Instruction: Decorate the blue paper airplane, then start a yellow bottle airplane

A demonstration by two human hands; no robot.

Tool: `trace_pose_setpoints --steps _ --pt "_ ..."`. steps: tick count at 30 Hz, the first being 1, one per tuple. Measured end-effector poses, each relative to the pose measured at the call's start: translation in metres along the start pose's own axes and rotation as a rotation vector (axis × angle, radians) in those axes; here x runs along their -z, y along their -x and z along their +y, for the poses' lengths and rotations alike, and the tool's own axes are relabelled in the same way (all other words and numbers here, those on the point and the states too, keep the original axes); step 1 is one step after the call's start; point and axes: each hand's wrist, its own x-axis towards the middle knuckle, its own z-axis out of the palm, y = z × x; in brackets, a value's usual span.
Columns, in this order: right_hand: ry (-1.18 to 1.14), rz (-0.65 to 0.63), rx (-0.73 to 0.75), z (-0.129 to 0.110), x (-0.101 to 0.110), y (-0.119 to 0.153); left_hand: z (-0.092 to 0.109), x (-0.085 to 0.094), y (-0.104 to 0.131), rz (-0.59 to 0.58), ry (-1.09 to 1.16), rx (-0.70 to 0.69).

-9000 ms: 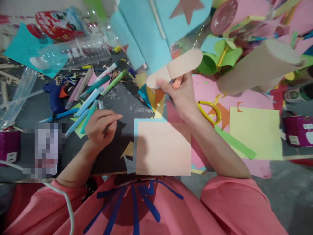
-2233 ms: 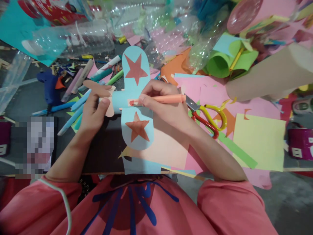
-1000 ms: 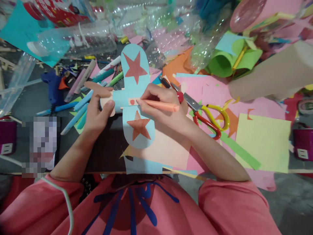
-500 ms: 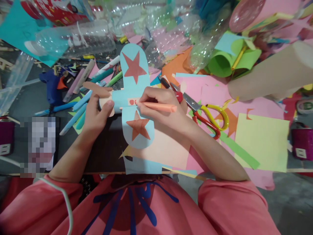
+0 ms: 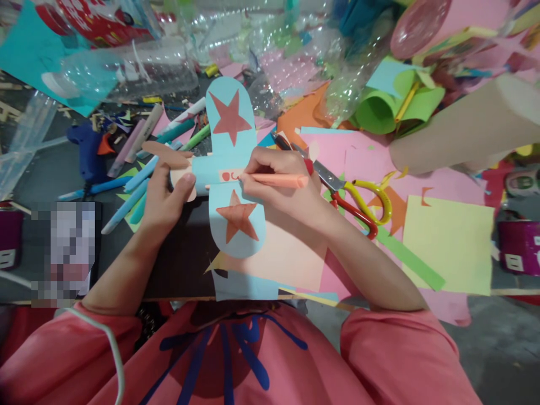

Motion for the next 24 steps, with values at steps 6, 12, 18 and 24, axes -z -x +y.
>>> trace_pose_setpoints --steps 6,12,18,24 --pt "0.035 0.048 -0.002 0.0019 -0.0006 0.0034 -0.0034 0.0013 0.0002 -0.003 0.000 0.007" --pt "-0.034 0.047 0.013 0.0017 -0.0049 0.0021 -0.0043 0.0006 0.0008 -0.008 0.019 0.022" --pt "-0.047 0.007 0.017 0.0015 -0.0052 0.0013 -0.0048 0.0006 0.0012 0.000 0.010 0.022" --pt "-0.068 0.008 0.006 -0.0011 -0.0052 0.0018 -0.0033 -0.0006 0.0008 0.003 0.001 0.017"
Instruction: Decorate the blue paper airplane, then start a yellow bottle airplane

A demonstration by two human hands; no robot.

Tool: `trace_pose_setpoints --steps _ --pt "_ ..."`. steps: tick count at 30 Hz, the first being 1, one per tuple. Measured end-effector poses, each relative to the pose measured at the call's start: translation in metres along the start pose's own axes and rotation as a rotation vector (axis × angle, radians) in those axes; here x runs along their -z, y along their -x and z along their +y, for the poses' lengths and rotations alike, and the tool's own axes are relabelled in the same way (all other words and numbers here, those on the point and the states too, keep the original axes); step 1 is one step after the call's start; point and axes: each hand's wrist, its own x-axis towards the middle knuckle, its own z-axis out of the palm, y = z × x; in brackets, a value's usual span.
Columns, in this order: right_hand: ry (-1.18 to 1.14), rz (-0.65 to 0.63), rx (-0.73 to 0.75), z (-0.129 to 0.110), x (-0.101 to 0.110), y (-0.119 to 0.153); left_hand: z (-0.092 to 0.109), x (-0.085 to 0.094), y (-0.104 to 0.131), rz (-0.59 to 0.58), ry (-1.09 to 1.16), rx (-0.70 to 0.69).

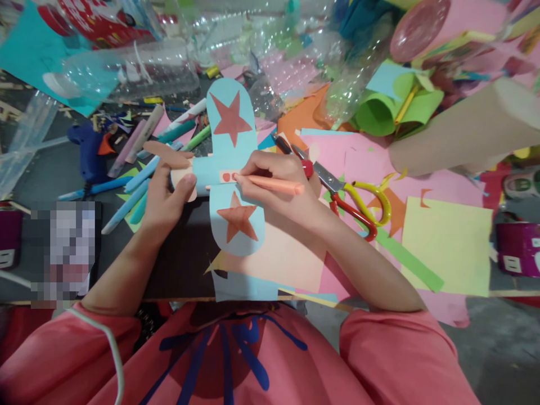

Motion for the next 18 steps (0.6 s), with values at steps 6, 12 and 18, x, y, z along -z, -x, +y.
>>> trace_pose_setpoints --steps 6,12,18 --pt "0.020 -0.059 -0.020 0.0018 0.0029 -0.0016 0.0010 0.0003 -0.0004 -0.001 -0.002 -0.002" --pt "0.050 -0.047 -0.041 0.0011 0.0048 -0.0026 -0.0005 0.0006 -0.0006 -0.010 0.017 0.003" --pt "0.039 0.042 -0.016 0.0027 0.0022 0.0005 0.0010 0.0013 0.0000 -0.003 0.015 0.014"
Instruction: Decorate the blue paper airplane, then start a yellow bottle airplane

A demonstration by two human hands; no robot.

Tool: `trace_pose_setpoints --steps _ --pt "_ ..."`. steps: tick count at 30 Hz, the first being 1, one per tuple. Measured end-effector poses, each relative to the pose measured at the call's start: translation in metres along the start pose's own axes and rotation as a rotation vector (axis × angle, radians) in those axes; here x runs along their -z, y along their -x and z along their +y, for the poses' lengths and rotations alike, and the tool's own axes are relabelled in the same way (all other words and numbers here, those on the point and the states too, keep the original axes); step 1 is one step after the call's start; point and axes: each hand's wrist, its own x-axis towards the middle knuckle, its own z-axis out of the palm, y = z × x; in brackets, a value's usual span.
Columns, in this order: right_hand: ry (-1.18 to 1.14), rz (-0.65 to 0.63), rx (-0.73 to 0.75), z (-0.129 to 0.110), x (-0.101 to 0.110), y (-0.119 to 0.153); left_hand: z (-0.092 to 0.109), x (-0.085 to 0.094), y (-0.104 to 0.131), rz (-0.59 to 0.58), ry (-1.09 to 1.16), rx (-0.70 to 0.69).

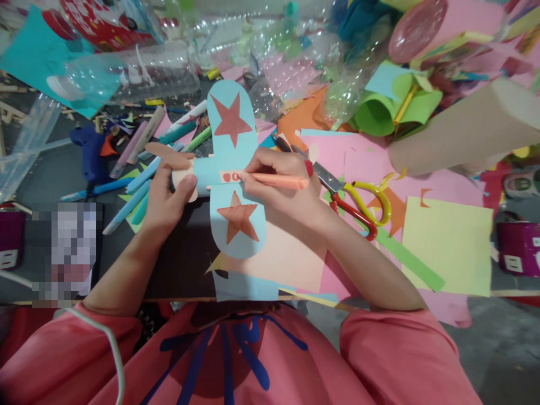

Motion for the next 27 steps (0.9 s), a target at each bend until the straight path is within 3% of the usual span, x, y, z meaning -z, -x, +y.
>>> trace_pose_setpoints --steps 14,27 --pt "-0.025 -0.077 -0.022 -0.0028 -0.0011 -0.0029 -0.0021 -0.0014 -0.0005 0.005 -0.005 -0.007" --pt "-0.114 0.041 -0.032 0.0036 0.0002 -0.0046 -0.0002 -0.0004 -0.0007 -0.005 0.016 -0.008"
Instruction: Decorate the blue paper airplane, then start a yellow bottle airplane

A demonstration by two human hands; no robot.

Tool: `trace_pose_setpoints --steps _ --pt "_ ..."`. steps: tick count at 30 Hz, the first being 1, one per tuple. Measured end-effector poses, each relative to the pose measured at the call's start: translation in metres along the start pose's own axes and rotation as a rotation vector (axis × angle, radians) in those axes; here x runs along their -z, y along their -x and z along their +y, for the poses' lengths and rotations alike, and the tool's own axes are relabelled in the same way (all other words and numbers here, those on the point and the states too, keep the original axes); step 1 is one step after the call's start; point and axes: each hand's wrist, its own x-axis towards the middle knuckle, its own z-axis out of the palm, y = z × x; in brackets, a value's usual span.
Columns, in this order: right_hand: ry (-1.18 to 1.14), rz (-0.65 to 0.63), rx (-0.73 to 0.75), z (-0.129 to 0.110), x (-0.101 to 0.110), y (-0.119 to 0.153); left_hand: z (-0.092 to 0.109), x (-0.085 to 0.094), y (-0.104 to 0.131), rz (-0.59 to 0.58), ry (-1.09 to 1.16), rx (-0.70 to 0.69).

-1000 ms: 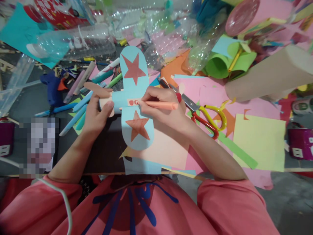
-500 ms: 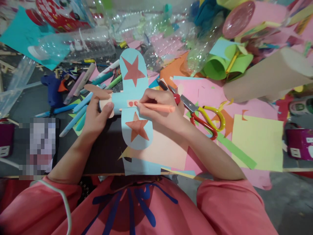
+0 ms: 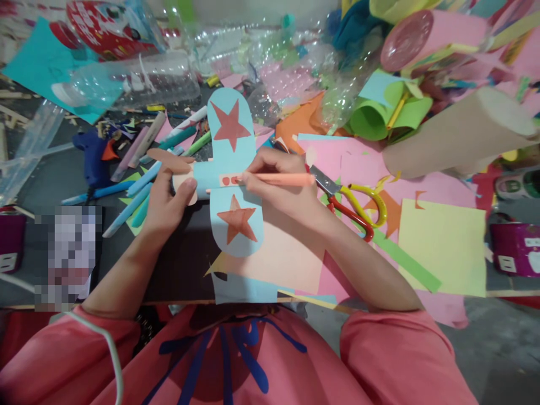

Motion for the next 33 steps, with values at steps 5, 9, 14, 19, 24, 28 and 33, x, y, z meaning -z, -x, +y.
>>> trace_pose_setpoints --steps 5,9,14,19,24,28,33 --pt "0.028 0.013 -0.020 -0.0018 0.0067 -0.0035 0.0006 0.0027 -0.0005 0.004 -0.001 -0.015" --pt "0.031 -0.039 -0.012 -0.0011 0.0054 -0.0013 -0.0023 0.0039 -0.0014 0.059 -0.017 -0.016" --pt "0.031 -0.056 -0.003 0.0011 0.0016 0.0026 -0.0036 0.0036 -0.0018 0.045 0.012 -0.010" --pt "0.057 -0.050 -0.036 0.0009 0.0010 0.0047 -0.0017 0.0044 -0.0021 0.031 0.007 -0.005" --pt "0.080 -0.047 -0.015 0.0019 0.0010 0.0048 0.0000 0.0043 -0.0018 0.037 0.007 0.001" --pt "0.092 -0.043 0.016 0.0034 0.0010 0.0050 -0.0002 0.0040 -0.0020 0.032 0.002 -0.012" --pt "0.092 -0.054 0.043 0.0055 0.0017 0.0049 -0.0003 0.0041 -0.0027 0.041 0.012 -0.017"
